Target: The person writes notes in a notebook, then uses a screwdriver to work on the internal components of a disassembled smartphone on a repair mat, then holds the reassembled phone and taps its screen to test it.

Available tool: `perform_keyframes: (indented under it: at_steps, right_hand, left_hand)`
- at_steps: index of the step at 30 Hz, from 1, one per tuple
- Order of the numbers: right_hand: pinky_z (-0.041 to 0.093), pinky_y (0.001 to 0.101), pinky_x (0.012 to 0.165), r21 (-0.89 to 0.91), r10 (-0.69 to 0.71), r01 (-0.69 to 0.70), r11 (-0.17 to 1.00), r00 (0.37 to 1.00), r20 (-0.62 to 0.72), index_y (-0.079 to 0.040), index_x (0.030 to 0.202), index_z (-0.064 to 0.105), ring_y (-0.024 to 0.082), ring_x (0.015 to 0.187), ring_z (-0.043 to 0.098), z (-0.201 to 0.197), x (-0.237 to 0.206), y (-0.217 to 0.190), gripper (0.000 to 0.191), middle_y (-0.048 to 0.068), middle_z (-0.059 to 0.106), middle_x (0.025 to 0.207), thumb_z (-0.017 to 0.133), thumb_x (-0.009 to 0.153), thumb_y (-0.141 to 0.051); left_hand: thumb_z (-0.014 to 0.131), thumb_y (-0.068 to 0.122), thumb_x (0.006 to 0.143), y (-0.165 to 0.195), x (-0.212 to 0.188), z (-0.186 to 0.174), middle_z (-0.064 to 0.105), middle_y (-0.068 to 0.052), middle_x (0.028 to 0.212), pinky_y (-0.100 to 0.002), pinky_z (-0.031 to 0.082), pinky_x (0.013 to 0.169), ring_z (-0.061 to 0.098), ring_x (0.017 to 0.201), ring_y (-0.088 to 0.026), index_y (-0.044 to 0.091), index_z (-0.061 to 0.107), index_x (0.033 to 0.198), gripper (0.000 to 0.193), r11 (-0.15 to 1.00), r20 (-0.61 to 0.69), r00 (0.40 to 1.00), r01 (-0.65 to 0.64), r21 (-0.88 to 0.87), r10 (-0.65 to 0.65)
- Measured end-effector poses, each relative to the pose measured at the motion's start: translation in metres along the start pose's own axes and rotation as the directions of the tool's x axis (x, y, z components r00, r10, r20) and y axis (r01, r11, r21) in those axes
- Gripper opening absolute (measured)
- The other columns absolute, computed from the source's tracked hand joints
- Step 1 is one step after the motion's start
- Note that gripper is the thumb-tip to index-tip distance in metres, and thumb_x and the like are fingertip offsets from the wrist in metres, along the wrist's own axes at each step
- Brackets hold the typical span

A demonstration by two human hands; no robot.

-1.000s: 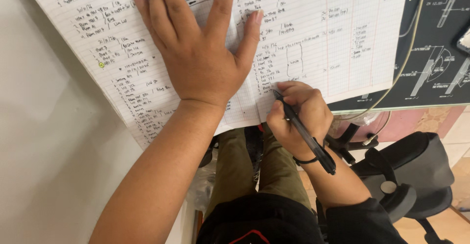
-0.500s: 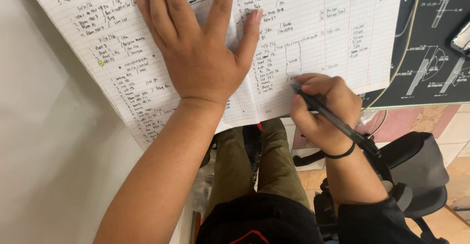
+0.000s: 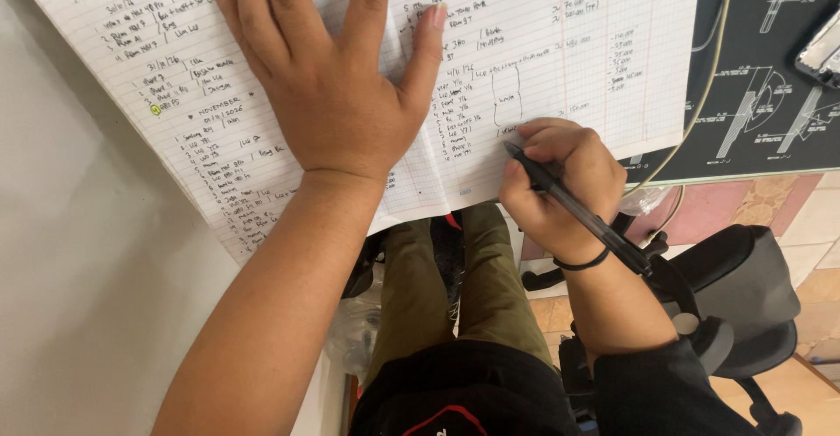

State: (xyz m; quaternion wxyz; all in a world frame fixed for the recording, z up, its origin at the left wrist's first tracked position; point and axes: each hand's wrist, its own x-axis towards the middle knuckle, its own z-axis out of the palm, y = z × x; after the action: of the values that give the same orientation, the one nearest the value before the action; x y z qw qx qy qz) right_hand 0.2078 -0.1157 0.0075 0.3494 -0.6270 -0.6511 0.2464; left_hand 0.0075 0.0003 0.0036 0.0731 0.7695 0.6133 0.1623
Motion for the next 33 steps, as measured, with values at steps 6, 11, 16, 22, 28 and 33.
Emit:
perform_keyframes:
  at_steps: [6, 11, 16, 22, 28, 33]
  right_hand:
    - [0.062, 0.0312, 0.078, 0.053, 0.005, -0.003, 0.999, 1.0, -0.028, -0.001, 0.103, 0.05, 0.026, 0.096, 0.076, 0.003, 0.0, 0.0, 0.027, 0.012, 0.067, 0.096, 0.075, 0.092, 0.001]
    - [0.061, 0.0315, 0.073, 0.025, 0.008, -0.007, 1.0, 0.999, -0.035, -0.001, 0.101, 0.051, 0.026, 0.094, 0.075, 0.004, 0.001, -0.001, 0.028, 0.014, 0.067, 0.096, 0.075, 0.088, 0.002]
    - [0.061, 0.0326, 0.075, 0.026, -0.015, 0.015, 1.0, 1.0, 0.006, -0.002, 0.097, 0.052, 0.028, 0.095, 0.076, -0.002, 0.004, 0.002, 0.027, 0.013, 0.065, 0.09, 0.075, 0.084, 0.0]
    - [0.059, 0.0303, 0.072, 0.131, 0.086, -0.084, 0.988, 0.996, -0.008, -0.001, 0.099, 0.053, 0.022, 0.087, 0.075, -0.007, 0.004, 0.002, 0.023, 0.016, 0.071, 0.099, 0.074, 0.088, -0.002]
    - [0.059, 0.0271, 0.07, 0.119, 0.061, -0.076, 0.99, 0.99, 0.127, -0.001, 0.101, 0.056, 0.022, 0.089, 0.076, -0.022, 0.012, 0.007, 0.022, 0.014, 0.071, 0.1, 0.075, 0.091, -0.003]
    - [0.059, 0.0299, 0.069, 0.09, 0.041, -0.049, 0.995, 0.995, 0.089, -0.001, 0.097, 0.057, 0.018, 0.077, 0.072, -0.017, 0.012, 0.009, 0.023, 0.017, 0.073, 0.101, 0.076, 0.084, -0.003]
  left_hand:
    - [0.066, 0.053, 0.112, 0.002, 0.0, -0.002, 0.029, -0.034, 0.152, -0.071, 0.021, 0.125, 0.026, 0.145, -0.048, 0.023, 0.056, 0.15, 0.049, 1.0, 0.019, 1.0, 0.007, 0.006, -0.007]
    - [0.067, 0.054, 0.111, 0.003, 0.0, -0.001, 0.028, -0.033, 0.152, -0.071, 0.022, 0.124, 0.029, 0.144, -0.048, 0.023, 0.056, 0.149, 0.05, 0.999, 0.01, 1.0, -0.003, 0.04, 0.002]
    - [0.067, 0.051, 0.11, 0.005, 0.001, -0.001, 0.029, -0.03, 0.153, -0.07, 0.025, 0.124, 0.032, 0.143, -0.05, 0.024, 0.059, 0.146, 0.046, 0.998, -0.021, 1.0, -0.013, 0.053, 0.014]
    - [0.068, 0.052, 0.112, 0.006, 0.001, 0.0, 0.028, -0.029, 0.157, -0.069, 0.024, 0.126, 0.031, 0.146, -0.049, 0.024, 0.06, 0.146, 0.045, 0.997, -0.029, 0.999, -0.029, 0.068, 0.031]
    - [0.069, 0.051, 0.111, 0.005, 0.0, 0.0, 0.029, -0.03, 0.156, -0.069, 0.024, 0.125, 0.032, 0.145, -0.049, 0.024, 0.06, 0.146, 0.046, 0.998, -0.024, 1.0, -0.019, 0.053, 0.02]
    - [0.068, 0.052, 0.113, 0.006, 0.0, -0.002, 0.027, -0.031, 0.155, -0.069, 0.023, 0.126, 0.03, 0.146, -0.049, 0.026, 0.056, 0.152, 0.048, 0.998, -0.005, 1.0, -0.008, 0.058, 0.009]
